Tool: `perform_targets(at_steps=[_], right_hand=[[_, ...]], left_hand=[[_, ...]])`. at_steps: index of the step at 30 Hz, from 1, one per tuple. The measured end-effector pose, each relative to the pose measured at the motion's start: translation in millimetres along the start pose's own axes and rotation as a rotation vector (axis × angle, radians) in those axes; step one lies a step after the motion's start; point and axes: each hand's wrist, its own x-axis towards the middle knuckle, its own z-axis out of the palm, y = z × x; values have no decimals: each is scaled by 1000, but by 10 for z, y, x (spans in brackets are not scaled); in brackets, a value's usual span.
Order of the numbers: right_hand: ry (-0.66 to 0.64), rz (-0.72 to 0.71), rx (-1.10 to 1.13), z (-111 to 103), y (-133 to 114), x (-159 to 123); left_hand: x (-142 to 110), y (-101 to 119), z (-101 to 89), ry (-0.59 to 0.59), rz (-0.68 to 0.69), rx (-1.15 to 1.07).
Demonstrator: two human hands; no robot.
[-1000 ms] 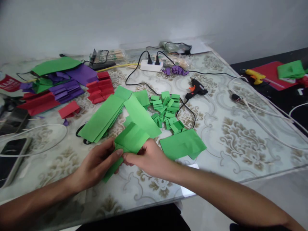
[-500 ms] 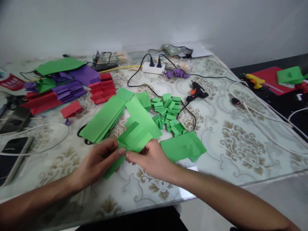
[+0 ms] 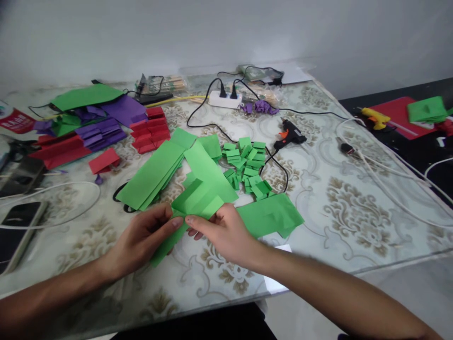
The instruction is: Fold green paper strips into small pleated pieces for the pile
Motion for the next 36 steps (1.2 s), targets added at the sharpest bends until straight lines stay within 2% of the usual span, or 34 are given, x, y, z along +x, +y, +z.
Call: perform_targets(at_steps=[22, 28, 36], right_hand=[[-30, 49, 56, 1, 64, 29], [-58, 64, 0, -22, 76, 44], [-59, 41, -28, -19, 49, 24]], left_hand=[[16, -5, -50, -57, -32, -59], [5, -23, -29, -64, -27, -95], [10, -69, -21, 18, 28, -174]])
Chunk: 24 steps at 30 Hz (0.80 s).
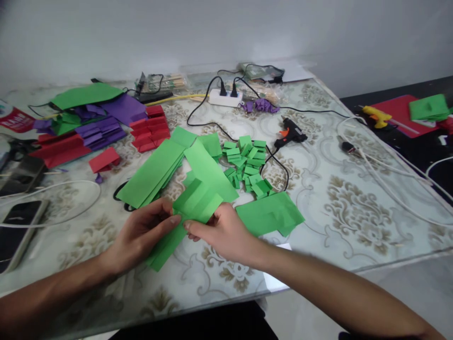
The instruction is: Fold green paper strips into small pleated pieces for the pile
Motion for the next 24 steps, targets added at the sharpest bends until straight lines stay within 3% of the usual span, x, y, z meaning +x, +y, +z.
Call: perform_targets(at_steps=[15, 21, 24], right_hand=[[-4, 10, -40, 3, -5, -6], [-6, 19, -55, 13, 23, -12], [-23, 18, -66, 6, 38, -21]], left_hand=[[54, 74, -42, 96, -4, 13], [29, 82, -43, -39, 41, 141], [24, 89, -49, -25, 72, 210]])
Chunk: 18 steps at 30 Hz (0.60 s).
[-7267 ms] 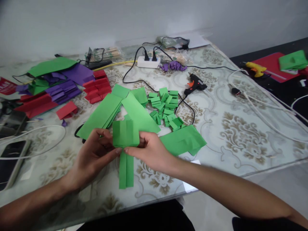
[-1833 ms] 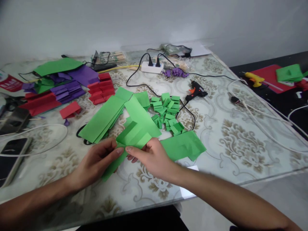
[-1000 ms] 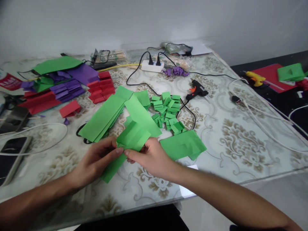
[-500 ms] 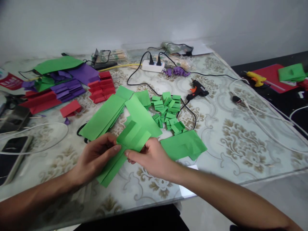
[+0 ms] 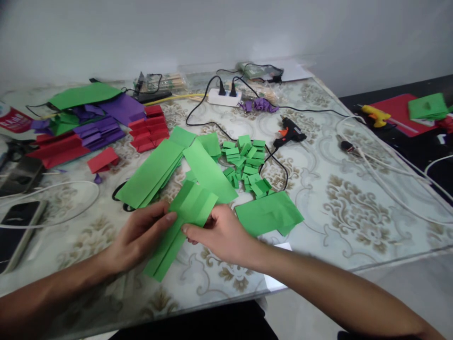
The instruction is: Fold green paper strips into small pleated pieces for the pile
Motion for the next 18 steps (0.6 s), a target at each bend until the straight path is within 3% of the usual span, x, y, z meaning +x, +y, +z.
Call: perform_targets(at_steps=[6, 12, 16, 18], right_hand=[[8, 16, -34, -13, 19, 0], [-9, 4, 25, 6, 60, 10], [-24, 4, 55, 21, 40, 2], [-22, 0, 63, 27, 30, -1]], left_hand=[[30, -10, -79, 100, 3, -145], [1, -15, -16, -86, -79, -257], [-15, -9, 46, 75, -35, -408], [-15, -14, 55, 83, -36, -444]])
